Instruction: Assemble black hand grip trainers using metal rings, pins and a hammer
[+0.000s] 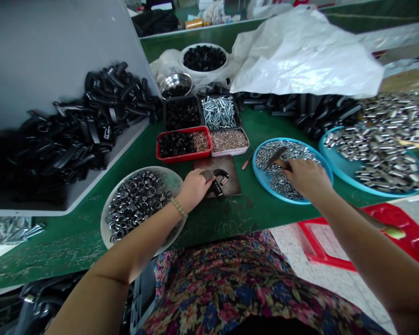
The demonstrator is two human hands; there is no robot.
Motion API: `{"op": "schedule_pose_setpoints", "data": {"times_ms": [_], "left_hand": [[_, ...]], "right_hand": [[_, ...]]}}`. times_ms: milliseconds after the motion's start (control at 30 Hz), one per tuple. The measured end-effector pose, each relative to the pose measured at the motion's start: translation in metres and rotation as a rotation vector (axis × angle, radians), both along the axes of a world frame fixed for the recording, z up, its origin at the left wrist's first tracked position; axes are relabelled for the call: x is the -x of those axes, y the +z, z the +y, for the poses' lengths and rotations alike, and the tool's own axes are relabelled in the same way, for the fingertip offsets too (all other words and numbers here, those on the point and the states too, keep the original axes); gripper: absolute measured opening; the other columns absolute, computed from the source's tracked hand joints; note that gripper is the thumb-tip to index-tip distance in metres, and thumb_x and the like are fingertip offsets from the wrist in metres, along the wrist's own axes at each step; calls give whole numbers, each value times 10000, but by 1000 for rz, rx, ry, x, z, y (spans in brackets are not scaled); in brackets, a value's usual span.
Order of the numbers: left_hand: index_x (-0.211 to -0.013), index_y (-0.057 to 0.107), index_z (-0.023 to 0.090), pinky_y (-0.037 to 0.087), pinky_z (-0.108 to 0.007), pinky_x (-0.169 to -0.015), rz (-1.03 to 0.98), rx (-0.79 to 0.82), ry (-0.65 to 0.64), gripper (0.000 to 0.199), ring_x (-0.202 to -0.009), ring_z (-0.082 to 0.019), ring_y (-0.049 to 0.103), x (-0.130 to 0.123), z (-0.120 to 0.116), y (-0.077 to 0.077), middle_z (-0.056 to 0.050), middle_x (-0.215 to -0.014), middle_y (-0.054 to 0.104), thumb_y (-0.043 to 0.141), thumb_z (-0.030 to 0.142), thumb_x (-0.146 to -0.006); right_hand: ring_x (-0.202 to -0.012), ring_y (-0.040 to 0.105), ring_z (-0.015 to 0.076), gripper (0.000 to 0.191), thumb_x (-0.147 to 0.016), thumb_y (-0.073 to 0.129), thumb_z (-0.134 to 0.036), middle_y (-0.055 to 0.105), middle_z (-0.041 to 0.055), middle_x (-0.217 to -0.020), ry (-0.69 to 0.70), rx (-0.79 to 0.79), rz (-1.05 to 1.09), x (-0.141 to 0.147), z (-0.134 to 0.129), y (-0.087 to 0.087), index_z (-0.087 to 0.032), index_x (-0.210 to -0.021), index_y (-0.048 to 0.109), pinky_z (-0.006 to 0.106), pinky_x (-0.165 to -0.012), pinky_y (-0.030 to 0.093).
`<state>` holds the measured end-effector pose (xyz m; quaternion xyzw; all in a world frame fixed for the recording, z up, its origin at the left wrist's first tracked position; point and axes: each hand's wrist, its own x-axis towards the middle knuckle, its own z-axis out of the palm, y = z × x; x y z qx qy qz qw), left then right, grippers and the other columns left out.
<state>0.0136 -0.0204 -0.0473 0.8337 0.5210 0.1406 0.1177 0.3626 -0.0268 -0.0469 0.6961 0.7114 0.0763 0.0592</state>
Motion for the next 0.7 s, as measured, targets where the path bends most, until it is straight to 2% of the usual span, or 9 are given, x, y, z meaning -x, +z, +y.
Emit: {"op": "schedule_pose_setpoints", "data": {"times_ms": [100,167,300,367,433,567,633,700], "left_hand": [[-941,691,140,461,-381,-911,94,-74,-128,255,-997,-224,601,2,-2,-7,-106,-965,687,476,277,-938],[-985,688,148,456,-385,-936,63,-86,-135,244,-1052,-226,579,6,-5,-9,-101,-1022,680,495,286,-930],[-1186,627,182,417,-414,-1030,-41,-98,-134,334,-1183,-244,502,15,-14,-3,-95,-1267,586,557,334,-896],[-1229,604,195,407,-434,-1045,-42,-87,-156,364,-1191,-255,496,19,-18,-1,-99,-1299,558,571,314,-886],[-1251,589,205,389,-456,-1062,-47,-81,-165,383,-1195,-259,498,22,-20,-2,-103,-1295,552,580,295,-879],[-1263,570,231,332,-493,-1106,-86,-50,-163,399,-1231,-263,485,23,-20,-11,-100,-1313,532,592,289,-869],[-1301,516,217,343,-480,-1104,-140,-24,-127,487,-1250,-271,473,24,-18,-14,-109,-1333,511,635,287,-834],[-1374,398,192,389,-447,-1076,-230,-2,-58,658,-1249,-272,480,24,-16,-15,-129,-1367,461,683,282,-788]], "right_hand": [[-900,628,330,393,-943,367,-335,650,219,-1044,-7,-20,90,19,-9,9,-90,-1156,588,426,-711,473],[-833,661,299,413,-963,327,-355,666,190,-1065,5,-19,254,41,-19,20,-124,-1232,539,390,-669,488],[-801,692,247,388,-984,301,-361,704,111,-1052,223,106,503,89,-38,43,-198,-1281,488,328,-652,508],[-819,695,247,384,-986,304,-355,696,119,-1092,290,113,523,105,-40,49,-195,-1283,487,328,-648,511],[-823,694,259,385,-985,307,-344,689,136,-1104,277,94,502,115,-39,52,-180,-1280,492,343,-633,510],[-730,689,252,377,-981,331,-328,703,133,-1056,280,172,433,126,-34,51,-192,-1292,496,342,-558,485],[-752,686,244,370,-983,331,-322,691,140,-1081,311,137,457,136,-34,52,-184,-1282,499,334,-571,482],[-751,679,244,365,-980,336,-318,691,145,-1051,338,107,466,147,-34,52,-174,-1267,510,328,-570,472]]}}
